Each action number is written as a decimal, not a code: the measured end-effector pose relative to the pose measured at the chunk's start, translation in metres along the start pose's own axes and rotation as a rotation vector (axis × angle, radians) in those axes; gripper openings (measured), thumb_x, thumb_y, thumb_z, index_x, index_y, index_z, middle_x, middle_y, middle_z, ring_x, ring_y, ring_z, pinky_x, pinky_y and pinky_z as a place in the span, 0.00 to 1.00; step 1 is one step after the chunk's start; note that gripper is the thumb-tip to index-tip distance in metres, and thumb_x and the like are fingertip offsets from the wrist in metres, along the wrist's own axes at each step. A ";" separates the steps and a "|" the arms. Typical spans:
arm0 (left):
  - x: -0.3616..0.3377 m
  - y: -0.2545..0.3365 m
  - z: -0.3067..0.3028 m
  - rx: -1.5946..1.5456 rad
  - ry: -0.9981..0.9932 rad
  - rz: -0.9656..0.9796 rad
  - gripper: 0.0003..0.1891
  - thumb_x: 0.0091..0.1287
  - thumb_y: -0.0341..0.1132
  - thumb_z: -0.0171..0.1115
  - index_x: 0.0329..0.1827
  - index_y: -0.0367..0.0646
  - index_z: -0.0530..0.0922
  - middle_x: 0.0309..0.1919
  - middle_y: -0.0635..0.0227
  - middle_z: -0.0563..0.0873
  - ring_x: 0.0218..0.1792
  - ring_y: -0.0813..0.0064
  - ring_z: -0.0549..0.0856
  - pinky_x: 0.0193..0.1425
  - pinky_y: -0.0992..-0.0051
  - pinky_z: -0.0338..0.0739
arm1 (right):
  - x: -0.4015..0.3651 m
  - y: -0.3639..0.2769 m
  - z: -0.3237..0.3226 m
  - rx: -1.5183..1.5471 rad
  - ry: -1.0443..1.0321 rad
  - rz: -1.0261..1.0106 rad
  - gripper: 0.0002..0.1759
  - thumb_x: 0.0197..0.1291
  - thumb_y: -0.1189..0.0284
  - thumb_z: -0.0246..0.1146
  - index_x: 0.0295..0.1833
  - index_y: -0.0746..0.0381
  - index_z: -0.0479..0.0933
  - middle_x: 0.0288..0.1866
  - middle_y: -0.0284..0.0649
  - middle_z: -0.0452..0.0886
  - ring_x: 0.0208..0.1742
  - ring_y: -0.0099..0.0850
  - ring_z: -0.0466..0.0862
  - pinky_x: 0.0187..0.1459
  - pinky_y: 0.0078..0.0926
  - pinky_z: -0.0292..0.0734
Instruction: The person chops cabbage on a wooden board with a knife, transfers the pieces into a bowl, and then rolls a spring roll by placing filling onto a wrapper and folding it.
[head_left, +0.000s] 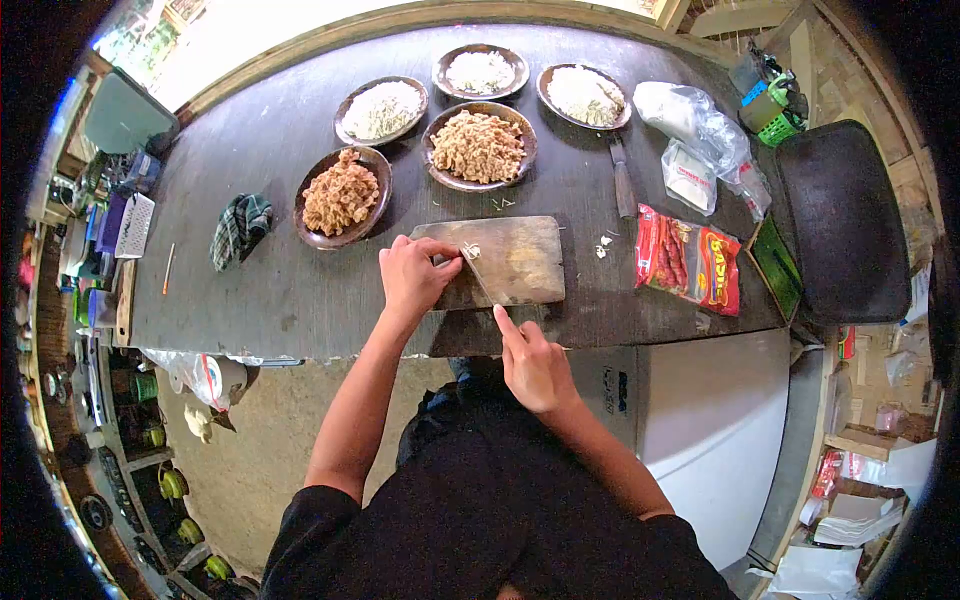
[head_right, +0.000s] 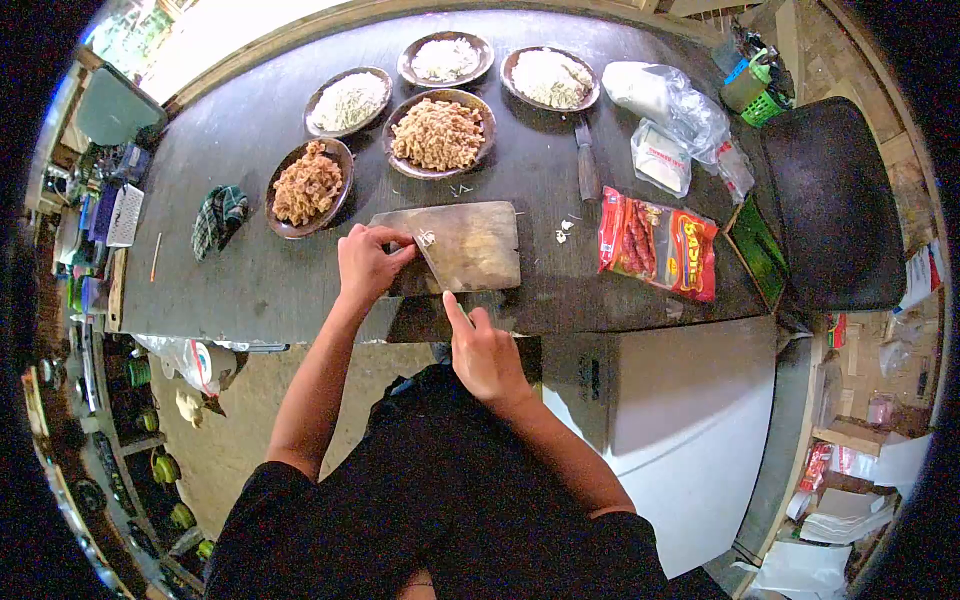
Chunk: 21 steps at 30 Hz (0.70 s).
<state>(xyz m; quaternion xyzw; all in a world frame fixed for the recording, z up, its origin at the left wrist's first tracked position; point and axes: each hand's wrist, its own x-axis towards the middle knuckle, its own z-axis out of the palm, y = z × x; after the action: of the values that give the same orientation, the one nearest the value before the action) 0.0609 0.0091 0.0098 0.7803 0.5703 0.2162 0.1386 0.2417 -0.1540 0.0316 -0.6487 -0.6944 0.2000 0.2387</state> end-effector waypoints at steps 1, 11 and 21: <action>0.001 0.000 0.000 -0.011 -0.003 0.000 0.08 0.57 0.47 0.77 0.36 0.59 0.94 0.32 0.75 0.92 0.40 0.66 0.82 0.46 0.63 0.69 | 0.002 0.000 0.001 -0.010 -0.001 0.001 0.31 0.70 0.75 0.63 0.77 0.55 0.71 0.37 0.48 0.77 0.30 0.54 0.84 0.33 0.51 0.82; -0.005 0.005 -0.005 -0.031 -0.008 -0.070 0.09 0.58 0.49 0.77 0.35 0.59 0.94 0.33 0.75 0.92 0.39 0.65 0.83 0.46 0.63 0.70 | -0.003 0.008 -0.004 0.021 0.045 -0.020 0.31 0.70 0.75 0.63 0.78 0.55 0.71 0.35 0.47 0.77 0.31 0.52 0.84 0.34 0.49 0.82; -0.001 -0.001 -0.002 -0.009 -0.018 0.009 0.08 0.58 0.47 0.76 0.36 0.58 0.94 0.37 0.78 0.93 0.40 0.65 0.82 0.46 0.63 0.71 | 0.005 0.003 0.003 -0.028 -0.006 -0.011 0.29 0.70 0.74 0.62 0.77 0.55 0.72 0.36 0.48 0.78 0.31 0.52 0.84 0.33 0.50 0.82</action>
<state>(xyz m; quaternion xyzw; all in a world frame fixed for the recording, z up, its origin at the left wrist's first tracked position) 0.0589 0.0084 0.0110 0.7841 0.5645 0.2127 0.1463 0.2419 -0.1489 0.0283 -0.6478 -0.7013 0.1908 0.2283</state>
